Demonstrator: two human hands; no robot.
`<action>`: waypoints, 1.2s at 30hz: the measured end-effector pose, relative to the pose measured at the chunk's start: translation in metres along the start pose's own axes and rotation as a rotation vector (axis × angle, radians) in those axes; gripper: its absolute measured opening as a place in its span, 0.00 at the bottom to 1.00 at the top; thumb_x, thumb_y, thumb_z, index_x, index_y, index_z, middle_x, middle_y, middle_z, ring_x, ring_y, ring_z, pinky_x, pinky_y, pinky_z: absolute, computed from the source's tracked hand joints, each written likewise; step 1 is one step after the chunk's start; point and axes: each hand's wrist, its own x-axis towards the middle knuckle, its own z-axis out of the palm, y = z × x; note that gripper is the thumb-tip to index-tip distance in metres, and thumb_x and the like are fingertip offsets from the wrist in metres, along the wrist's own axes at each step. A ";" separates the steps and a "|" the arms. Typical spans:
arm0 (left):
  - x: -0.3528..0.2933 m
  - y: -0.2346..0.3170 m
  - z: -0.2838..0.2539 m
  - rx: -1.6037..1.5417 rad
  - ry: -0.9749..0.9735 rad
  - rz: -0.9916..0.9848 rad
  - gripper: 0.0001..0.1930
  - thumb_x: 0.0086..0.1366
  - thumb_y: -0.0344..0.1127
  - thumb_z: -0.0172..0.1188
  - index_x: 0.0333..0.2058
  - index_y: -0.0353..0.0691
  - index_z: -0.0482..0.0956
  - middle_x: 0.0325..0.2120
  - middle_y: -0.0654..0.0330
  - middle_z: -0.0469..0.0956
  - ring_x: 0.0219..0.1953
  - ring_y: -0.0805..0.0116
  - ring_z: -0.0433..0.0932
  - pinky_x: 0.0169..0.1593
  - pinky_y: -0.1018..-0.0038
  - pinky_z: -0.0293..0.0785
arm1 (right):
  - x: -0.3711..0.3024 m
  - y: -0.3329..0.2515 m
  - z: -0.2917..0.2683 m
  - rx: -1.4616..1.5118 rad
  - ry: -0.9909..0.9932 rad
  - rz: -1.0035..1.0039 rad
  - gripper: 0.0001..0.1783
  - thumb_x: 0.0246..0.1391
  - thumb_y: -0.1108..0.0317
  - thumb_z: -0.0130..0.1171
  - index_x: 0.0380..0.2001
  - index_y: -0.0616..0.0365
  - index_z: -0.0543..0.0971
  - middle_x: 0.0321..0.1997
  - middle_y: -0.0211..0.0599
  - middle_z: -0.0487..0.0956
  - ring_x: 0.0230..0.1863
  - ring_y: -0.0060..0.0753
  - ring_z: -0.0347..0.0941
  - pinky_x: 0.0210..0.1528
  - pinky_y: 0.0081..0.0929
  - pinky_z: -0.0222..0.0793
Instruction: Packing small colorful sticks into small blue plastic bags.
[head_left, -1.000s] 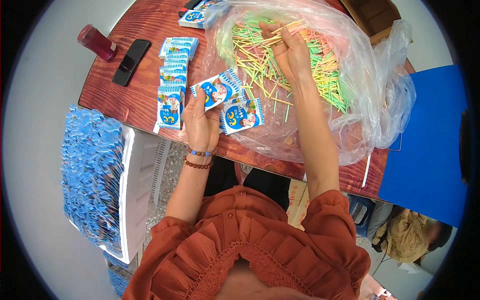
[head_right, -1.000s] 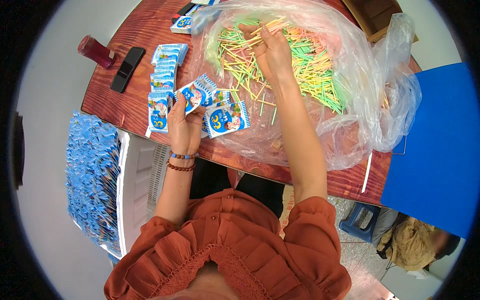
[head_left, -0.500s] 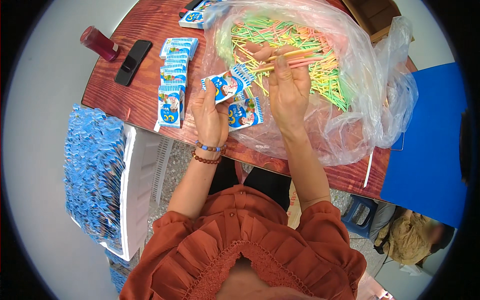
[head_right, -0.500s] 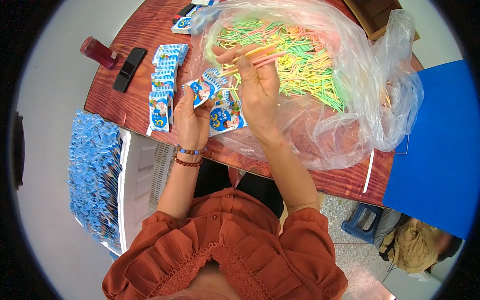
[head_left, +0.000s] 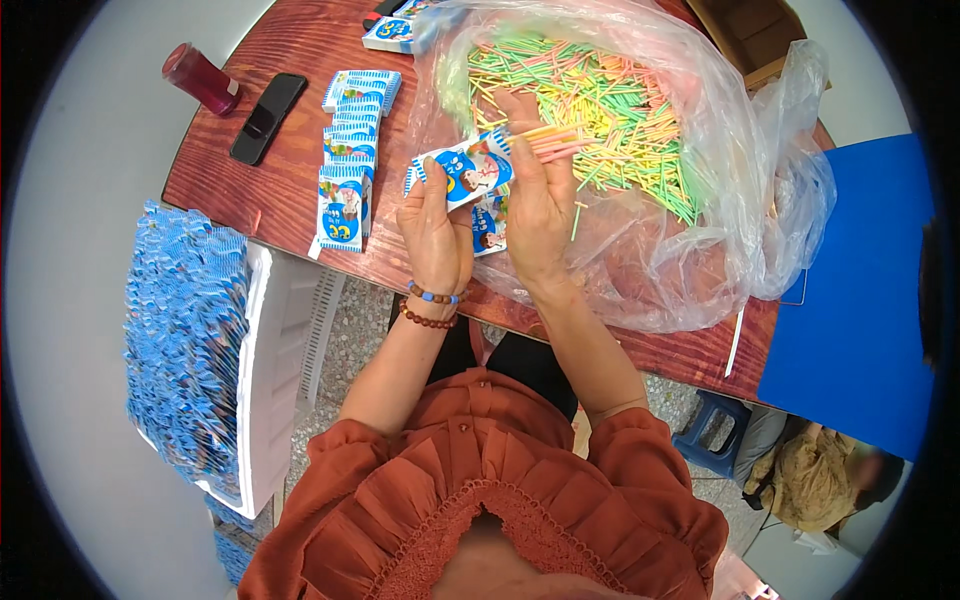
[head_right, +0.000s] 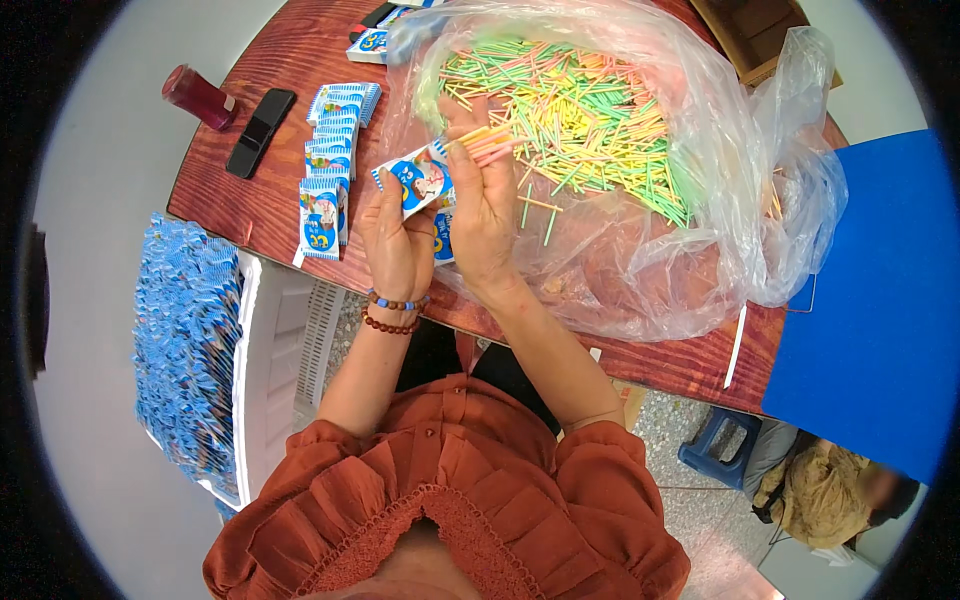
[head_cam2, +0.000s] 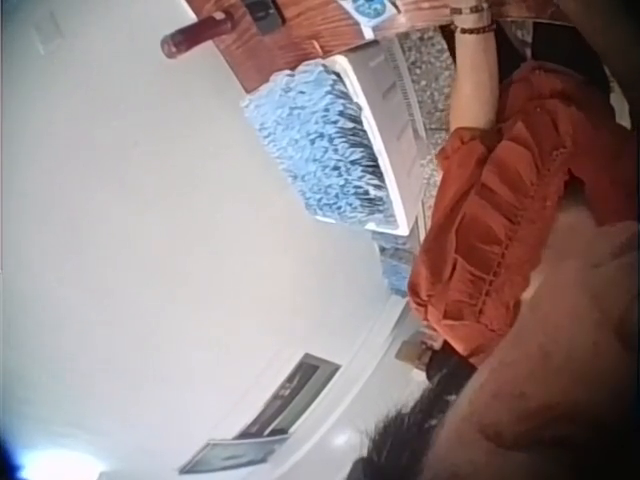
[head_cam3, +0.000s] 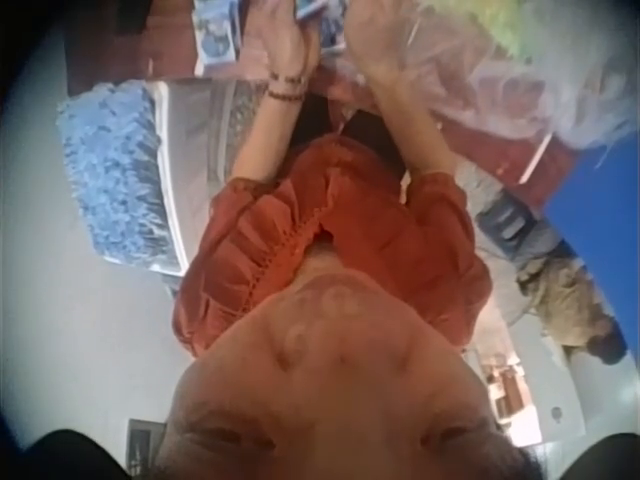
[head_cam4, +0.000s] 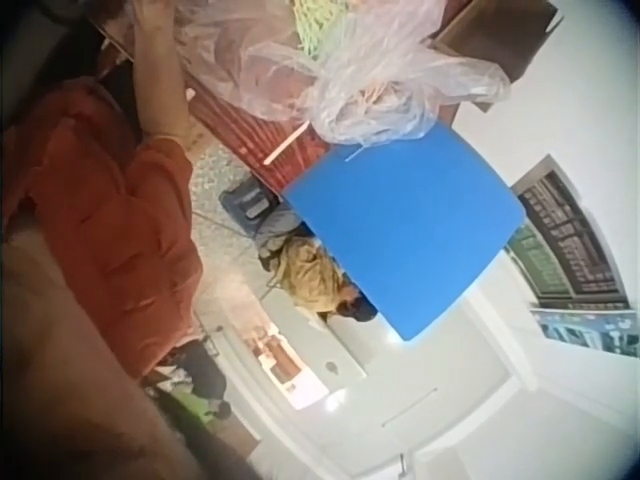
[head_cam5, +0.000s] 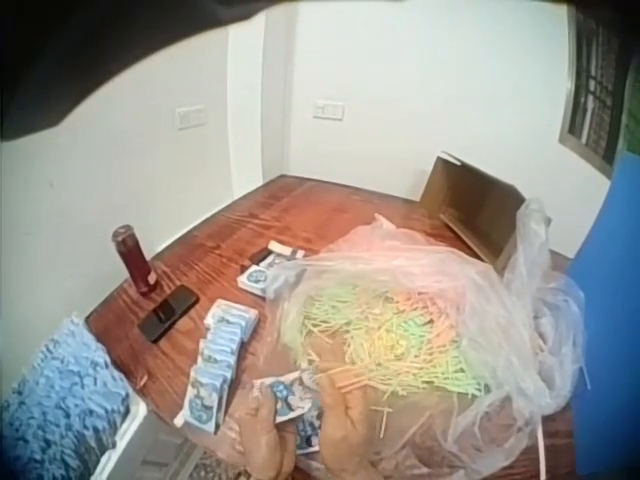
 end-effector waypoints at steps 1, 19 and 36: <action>0.001 -0.001 -0.001 -0.019 -0.005 -0.005 0.13 0.71 0.38 0.51 0.40 0.33 0.75 0.38 0.57 0.79 0.40 0.70 0.79 0.46 0.72 0.77 | 0.000 0.002 -0.003 -0.001 -0.001 0.000 0.14 0.67 0.65 0.44 0.48 0.63 0.71 0.50 0.41 0.76 0.50 0.24 0.70 0.53 0.23 0.65; 0.016 -0.010 0.006 -0.218 -0.047 -0.196 0.17 0.71 0.43 0.49 0.47 0.35 0.73 0.44 0.57 0.78 0.44 0.67 0.78 0.48 0.68 0.74 | 0.021 0.005 -0.023 -0.129 -0.211 0.118 0.28 0.64 0.59 0.47 0.63 0.62 0.64 0.67 0.47 0.62 0.66 0.33 0.58 0.66 0.30 0.53; 0.024 0.017 -0.006 -0.287 -0.114 -0.063 0.17 0.71 0.42 0.49 0.50 0.35 0.72 0.47 0.55 0.77 0.48 0.65 0.77 0.52 0.64 0.75 | 0.055 -0.023 -0.001 -0.499 -0.260 -0.268 0.12 0.57 0.72 0.56 0.44 0.61 0.78 0.49 0.44 0.77 0.51 0.34 0.74 0.51 0.28 0.69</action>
